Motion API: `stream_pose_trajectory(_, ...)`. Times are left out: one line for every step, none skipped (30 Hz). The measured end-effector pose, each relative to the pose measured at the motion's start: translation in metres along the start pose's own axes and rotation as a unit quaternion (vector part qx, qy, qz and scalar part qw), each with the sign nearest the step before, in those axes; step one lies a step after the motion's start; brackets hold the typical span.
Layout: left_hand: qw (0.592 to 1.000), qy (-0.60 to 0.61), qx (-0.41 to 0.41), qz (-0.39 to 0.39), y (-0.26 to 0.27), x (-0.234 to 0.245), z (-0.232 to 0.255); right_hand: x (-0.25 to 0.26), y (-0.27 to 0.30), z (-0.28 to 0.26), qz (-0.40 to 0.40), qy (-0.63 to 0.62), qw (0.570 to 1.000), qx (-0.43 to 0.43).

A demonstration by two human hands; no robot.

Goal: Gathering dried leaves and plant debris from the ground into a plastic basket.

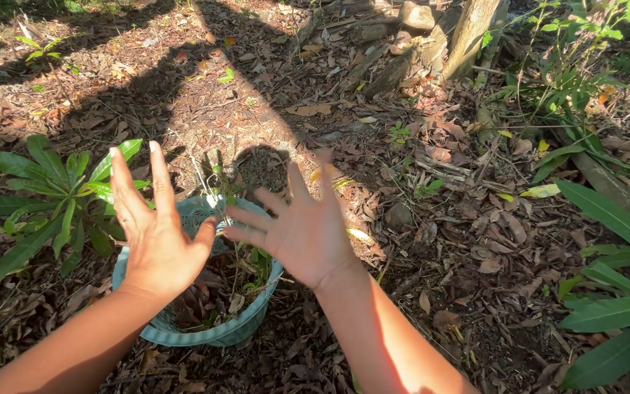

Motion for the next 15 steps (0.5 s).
stream_pose_trajectory(0.999, 0.035, -0.007, -0.001, 0.001, 0.001, 0.002, 0.006, -0.001, -0.001, 0.029, 0.092, 0.995, 0.014)
stream_pose_trajectory(0.997, 0.07, -0.013, -0.001, 0.001, 0.002, 0.004, 0.012, -0.001, -0.002, 0.057, 0.183, 0.981, 0.028)
stream_pose_trajectory(0.998, 0.068, -0.011, -0.001, 0.002, 0.0, 0.002, 0.018, 0.0, -0.003, 0.055, 0.182, 0.981, 0.028)
stream_pose_trajectory(0.996, 0.088, -0.015, 0.001, 0.002, -0.001, 0.001, 0.024, -0.001, -0.007, 0.096, 0.316, 0.942, 0.051)
stream_pose_trajectory(0.994, 0.109, -0.018, 0.004, 0.001, -0.002, -0.001, 0.029, -0.002, -0.012, 0.136, 0.443, 0.883, 0.073)
stream_pose_trajectory(0.994, 0.106, -0.016, 0.004, 0.002, -0.001, -0.001, 0.036, 0.001, -0.009, 0.134, 0.442, 0.884, 0.072)
stream_pose_trajectory(0.994, 0.103, -0.023, -0.009, 0.003, -0.001, 0.0, 0.039, 0.006, -0.011, 0.135, 0.535, 0.813, 0.185)
stream_pose_trajectory(0.994, 0.101, -0.029, -0.021, 0.003, 0.0, 0.001, 0.041, 0.012, -0.013, 0.133, 0.615, 0.719, 0.295)
stream_pose_trajectory(0.994, 0.1, -0.027, -0.02, 0.004, -0.001, 0.001, 0.032, 0.014, -0.023, 0.131, 0.615, 0.72, 0.295)
stream_pose_trajectory(0.996, 0.082, -0.016, -0.04, 0.003, -0.003, -0.001, 0.035, 0.012, -0.027, 0.212, 0.554, 0.8, 0.09)
stream_pose_trajectory(0.996, 0.064, -0.005, -0.059, 0.003, -0.006, -0.002, 0.037, 0.016, -0.028, 0.279, 0.463, 0.832, -0.121)
stream_pose_trajectory(0.996, 0.062, -0.003, -0.059, 0.002, -0.007, -0.006, 0.049, 0.014, -0.019, 0.277, 0.462, 0.834, -0.121)
stream_pose_trajectory(0.997, 0.033, 0.026, -0.072, 0.002, -0.009, -0.012, 0.061, 0.011, -0.01, 0.244, 0.53, 0.801, -0.133)
stream_pose_trajectory(0.995, 0.004, 0.056, -0.083, 0.001, -0.011, -0.018, 0.073, 0.008, -0.001, 0.209, 0.594, 0.763, -0.143)
stream_pose_trajectory(0.995, 0.003, 0.057, -0.082, 0.0, -0.015, -0.029, 0.077, 0.01, 0.002, 0.207, 0.594, 0.764, -0.143)
Point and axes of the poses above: each hand's wrist, its own y-axis away from the middle knuckle, its own x-axis out of the back of the hand, z = x × y, the point moved 3 cm from there along -y, towards the middle knuckle, and after that the axes turned 4 degrees about y, right-handed, at the moved point
